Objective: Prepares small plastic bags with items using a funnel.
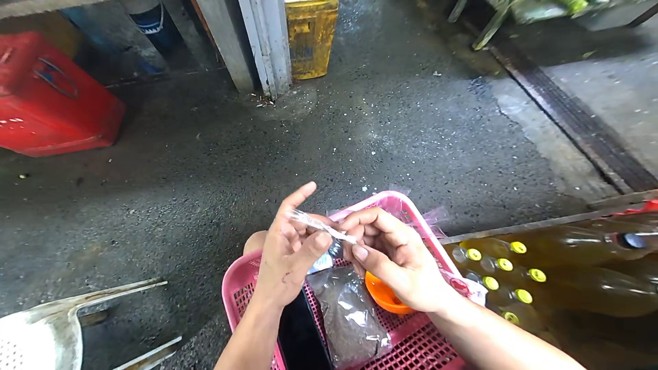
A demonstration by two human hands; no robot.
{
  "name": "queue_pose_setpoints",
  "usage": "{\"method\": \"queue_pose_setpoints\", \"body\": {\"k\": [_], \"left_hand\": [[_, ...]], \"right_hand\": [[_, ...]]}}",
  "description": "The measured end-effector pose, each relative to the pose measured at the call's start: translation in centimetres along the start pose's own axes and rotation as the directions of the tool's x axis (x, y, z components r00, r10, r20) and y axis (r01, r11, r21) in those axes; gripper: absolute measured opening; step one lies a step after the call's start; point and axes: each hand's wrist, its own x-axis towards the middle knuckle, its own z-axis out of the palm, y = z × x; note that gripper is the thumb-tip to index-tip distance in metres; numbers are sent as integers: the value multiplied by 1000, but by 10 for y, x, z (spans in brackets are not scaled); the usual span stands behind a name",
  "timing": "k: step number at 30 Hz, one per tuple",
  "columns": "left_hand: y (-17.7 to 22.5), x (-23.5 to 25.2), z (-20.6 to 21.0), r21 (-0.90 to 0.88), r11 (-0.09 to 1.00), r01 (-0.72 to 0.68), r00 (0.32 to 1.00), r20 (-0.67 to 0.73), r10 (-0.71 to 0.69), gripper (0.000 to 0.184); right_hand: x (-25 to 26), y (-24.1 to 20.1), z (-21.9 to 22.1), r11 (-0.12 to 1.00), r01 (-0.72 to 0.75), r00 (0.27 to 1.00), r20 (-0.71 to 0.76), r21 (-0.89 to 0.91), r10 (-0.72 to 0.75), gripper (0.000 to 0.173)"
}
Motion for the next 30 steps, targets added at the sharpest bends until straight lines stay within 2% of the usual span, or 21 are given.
{"method": "queue_pose_setpoints", "body": {"k": [2, 3, 7, 10, 14, 16, 20, 25, 30], "left_hand": [[0, 0, 0, -116, 991, 64, 997, 45, -60, 65], [0, 0, 0, -179, 979, 95, 994, 66, -85, 65], [-3, 2, -3, -427, 885, 184, 982, 115, -149, 83], [-2, 2, 0, -299, 945, 132, 990, 84, -112, 77], [-6, 0, 4, -166, 986, 19, 995, 96, -3, 31], [-7, -1, 7, -86, 993, -79, 994, 64, 85, 20], [-9, -2, 11, 11, 983, -185, 982, -17, 186, 16], [-7, -3, 9, -18, 980, -199, 980, -7, 199, 16], [-5, -1, 7, 42, 972, -232, 970, -57, 235, 16]], "right_hand": [[-1, 0, 0, 1000, 9, 1000, -3, -4, -9, 24], [-1, 0, 0, 1000, 7, 1000, -7, -3, -7, 23], [-2, -3, 0, 1000, -23, 999, -42, 18, 23, 23], [-2, -3, 2, 999, -44, 997, -62, 27, 46, 25], [-3, -3, 2, 999, -43, 998, -56, 10, 44, 25], [-3, -2, 2, 999, -26, 999, -40, -32, 24, 24], [-2, 0, 1, 996, 6, 1000, -16, -84, -7, 25], [-2, 1, 0, 999, 19, 1000, 7, -38, -19, 15], [-2, 1, -1, 1000, -17, 999, 32, -23, 18, 13]]}}
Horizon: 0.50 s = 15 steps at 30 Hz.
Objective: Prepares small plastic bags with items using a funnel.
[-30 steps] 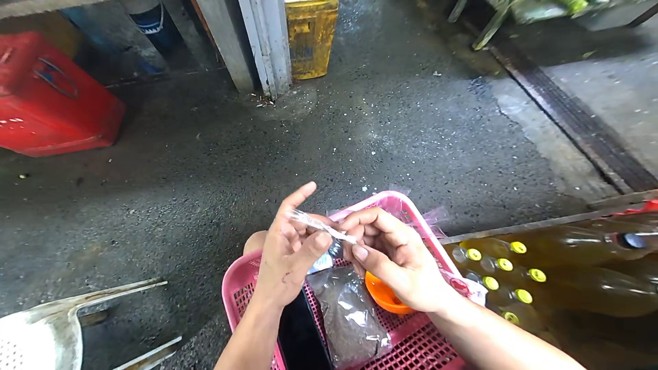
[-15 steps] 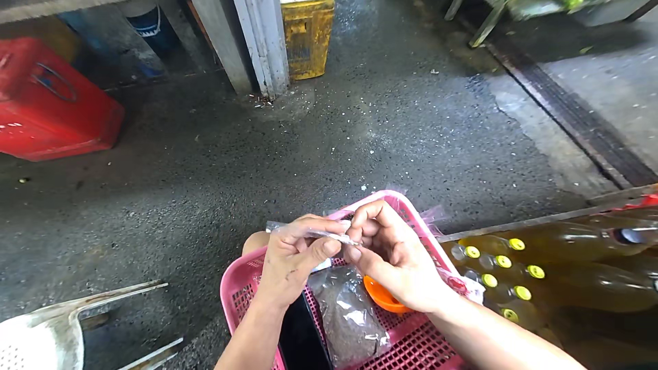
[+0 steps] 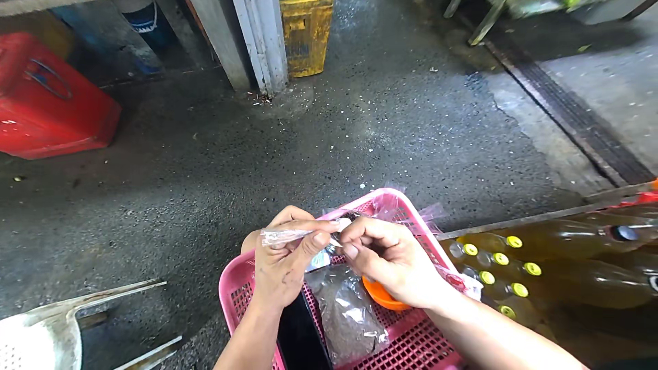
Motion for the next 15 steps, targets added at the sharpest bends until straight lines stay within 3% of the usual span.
{"method": "queue_pose_setpoints", "body": {"k": [15], "left_hand": [[7, 3, -10, 167, 983, -69, 967, -233, 108, 21]], "right_hand": [[-3, -6, 7, 984, 19, 997, 75, -178, -5, 23]]}}
